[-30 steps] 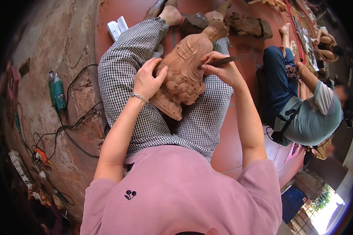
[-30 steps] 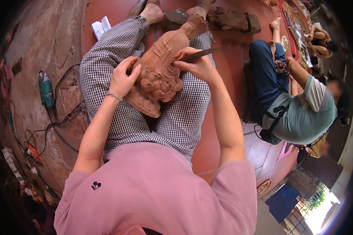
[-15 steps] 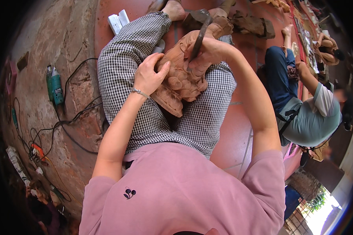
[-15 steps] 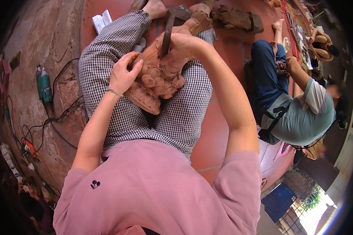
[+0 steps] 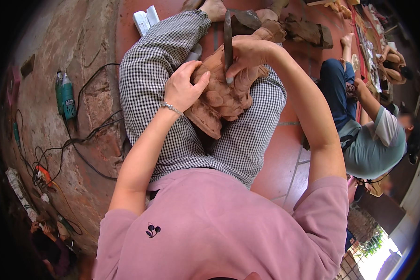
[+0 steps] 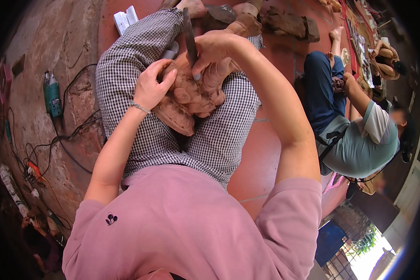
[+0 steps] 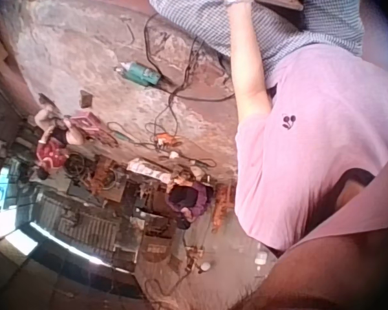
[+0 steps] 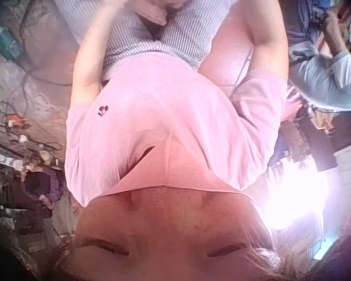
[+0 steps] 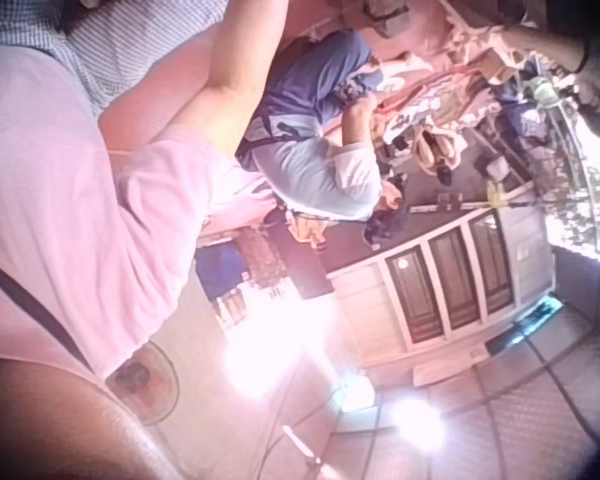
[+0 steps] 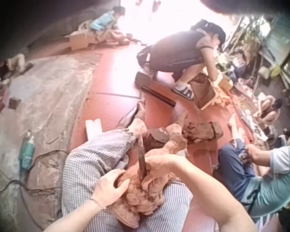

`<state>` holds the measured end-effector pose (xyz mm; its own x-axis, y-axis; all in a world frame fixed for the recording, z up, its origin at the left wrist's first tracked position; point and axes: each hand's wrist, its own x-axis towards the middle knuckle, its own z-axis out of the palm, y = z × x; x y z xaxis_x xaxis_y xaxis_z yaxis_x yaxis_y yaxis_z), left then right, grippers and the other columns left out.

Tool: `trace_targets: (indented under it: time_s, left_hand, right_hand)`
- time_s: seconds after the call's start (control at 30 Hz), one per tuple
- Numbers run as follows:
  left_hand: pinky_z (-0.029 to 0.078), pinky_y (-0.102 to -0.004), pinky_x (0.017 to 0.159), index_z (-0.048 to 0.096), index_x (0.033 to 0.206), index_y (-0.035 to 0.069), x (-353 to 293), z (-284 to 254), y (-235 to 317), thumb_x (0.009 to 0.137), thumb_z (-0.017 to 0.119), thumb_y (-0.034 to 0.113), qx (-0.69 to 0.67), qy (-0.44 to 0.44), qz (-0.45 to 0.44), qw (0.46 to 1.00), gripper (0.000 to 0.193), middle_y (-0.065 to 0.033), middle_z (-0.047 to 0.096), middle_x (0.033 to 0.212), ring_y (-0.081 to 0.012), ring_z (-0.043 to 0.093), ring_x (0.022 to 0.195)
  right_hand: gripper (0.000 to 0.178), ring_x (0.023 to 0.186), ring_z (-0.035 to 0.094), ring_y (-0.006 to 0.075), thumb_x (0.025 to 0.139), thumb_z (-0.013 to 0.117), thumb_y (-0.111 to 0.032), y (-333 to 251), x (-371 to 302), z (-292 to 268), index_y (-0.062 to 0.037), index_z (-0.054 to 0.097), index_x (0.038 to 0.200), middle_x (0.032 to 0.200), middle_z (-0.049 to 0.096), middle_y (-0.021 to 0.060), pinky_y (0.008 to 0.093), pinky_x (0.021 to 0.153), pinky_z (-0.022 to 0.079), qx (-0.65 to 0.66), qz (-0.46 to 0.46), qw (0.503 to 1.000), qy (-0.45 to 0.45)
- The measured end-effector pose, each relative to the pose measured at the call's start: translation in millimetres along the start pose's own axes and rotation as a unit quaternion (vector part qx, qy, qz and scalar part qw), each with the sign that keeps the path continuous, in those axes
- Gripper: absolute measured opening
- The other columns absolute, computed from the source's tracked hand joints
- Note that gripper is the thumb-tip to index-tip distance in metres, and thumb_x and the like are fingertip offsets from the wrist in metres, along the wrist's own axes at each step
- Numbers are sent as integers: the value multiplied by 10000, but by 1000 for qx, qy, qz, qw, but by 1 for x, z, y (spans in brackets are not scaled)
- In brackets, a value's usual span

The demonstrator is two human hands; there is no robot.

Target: The person sits on the floor and carves a wooden figurine using a chisel and mallet. They repeatedly strike the chisel to shape the wood, occasionally rotating the object to access different sides.

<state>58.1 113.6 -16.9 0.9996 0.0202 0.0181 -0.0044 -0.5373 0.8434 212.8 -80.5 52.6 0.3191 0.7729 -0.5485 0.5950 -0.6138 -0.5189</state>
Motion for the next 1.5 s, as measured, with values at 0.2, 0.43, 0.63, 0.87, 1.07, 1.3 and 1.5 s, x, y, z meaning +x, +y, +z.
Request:
trace_targets:
  time_s: [0.2,0.43,0.63,0.87,1.07,1.3,1.5]
  left_hand:
    - [534,-385,942,666,1198,-16,0,2,-1,919,672,347,2,3,-3,1000,459,-194,687,1204,-334,682,1084]
    - [533,-370,938,668,1195,-16,0,2,-6,913,684,344,-3,6,-5,1000,458,-189,690,1194,-330,682,1080]
    - [529,-374,951,668,1199,-10,-2,4,2,914,681,348,13,10,0,1000,458,-184,686,1212,-328,676,1100]
    - [541,-404,922,673,1163,10,-2,4,-2,895,664,401,0,15,-7,1000,474,-158,681,1212,-336,674,1085]
    - [537,-400,931,671,1169,1,-1,5,-3,899,668,377,7,20,-1,1000,463,-167,681,1215,-342,672,1090]
    - [521,-384,968,667,1203,-11,-3,3,4,915,672,344,15,12,-10,1000,457,-189,679,1231,-336,666,1127]
    - [526,-398,964,667,1196,-8,-2,4,-1,909,670,360,7,16,-11,1000,467,-183,673,1243,-347,664,1120]
  right_hand:
    - [342,859,689,231,755,840,-298,13,-2,1,-85,745,1005,884,726,69,362,778,532,31,-22,999,2]
    - [292,827,683,234,764,824,-315,14,2,4,-119,757,970,868,734,68,388,723,513,51,-3,998,30]
    - [289,840,677,238,764,828,-301,7,-8,8,-115,753,972,857,727,66,377,743,511,9,-16,999,36]
    - [216,857,664,217,771,822,-203,-12,-12,-1,-49,715,877,874,704,76,338,750,517,41,1,999,-6]
    - [300,881,656,212,754,850,-262,-3,-1,-3,-51,705,910,866,696,84,359,776,513,20,20,999,14]
    - [296,824,645,227,782,834,-261,-1,-1,3,-45,705,937,841,670,80,354,748,508,41,66,996,32]
    - [206,728,604,153,838,801,-192,6,-35,23,-30,674,832,773,679,48,323,687,491,269,50,952,140]
